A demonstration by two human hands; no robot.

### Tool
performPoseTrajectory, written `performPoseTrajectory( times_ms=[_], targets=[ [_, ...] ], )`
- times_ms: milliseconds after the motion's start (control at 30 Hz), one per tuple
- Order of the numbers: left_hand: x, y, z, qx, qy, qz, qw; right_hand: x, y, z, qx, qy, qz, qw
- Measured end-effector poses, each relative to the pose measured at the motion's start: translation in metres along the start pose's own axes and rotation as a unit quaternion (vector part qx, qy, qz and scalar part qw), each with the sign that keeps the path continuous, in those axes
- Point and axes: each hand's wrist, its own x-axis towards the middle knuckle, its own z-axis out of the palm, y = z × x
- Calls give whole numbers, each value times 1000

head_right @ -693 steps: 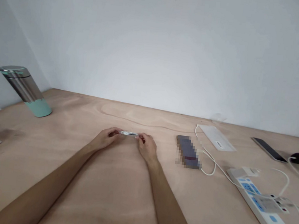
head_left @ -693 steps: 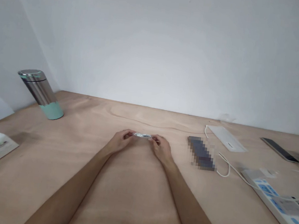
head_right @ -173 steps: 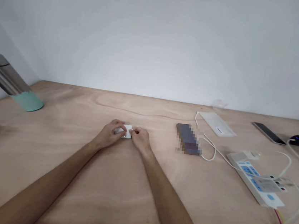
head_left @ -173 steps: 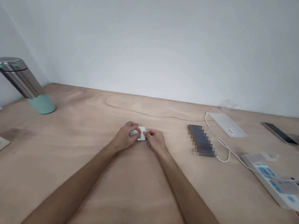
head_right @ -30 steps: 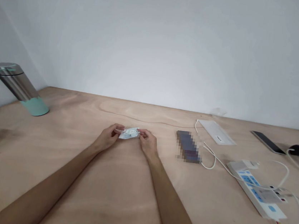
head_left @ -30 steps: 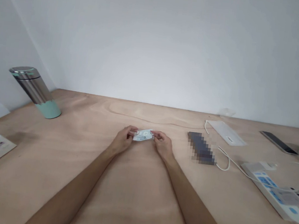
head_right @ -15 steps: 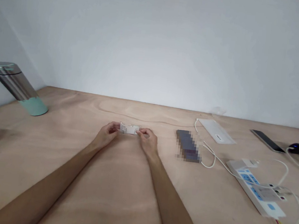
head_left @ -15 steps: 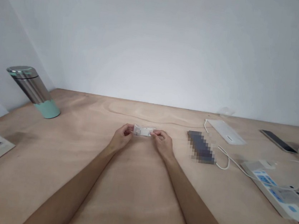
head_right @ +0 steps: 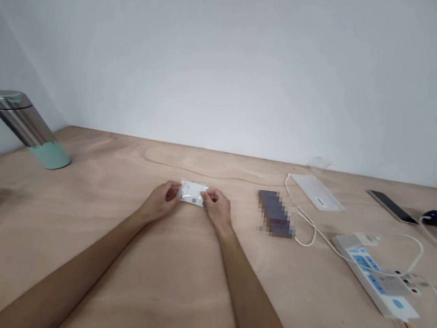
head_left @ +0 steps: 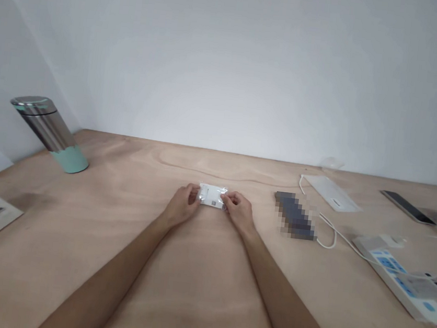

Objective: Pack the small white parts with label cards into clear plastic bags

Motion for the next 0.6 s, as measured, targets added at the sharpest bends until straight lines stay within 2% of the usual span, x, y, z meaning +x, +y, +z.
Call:
performPoseTrajectory(
  times_ms=[200, 400, 600],
  targets=[
    [-1, -5, 3, 190, -5, 55, 980, 1, 0, -1, -30, 29, 11, 999],
    [-3, 0, 4, 234, -16, 56, 970, -2, -5, -2, -132, 11, -31, 991],
    [-4, 0, 3, 252, -18, 54, 966, -6, -17, 1, -263, -18, -14, 965]
  ],
)
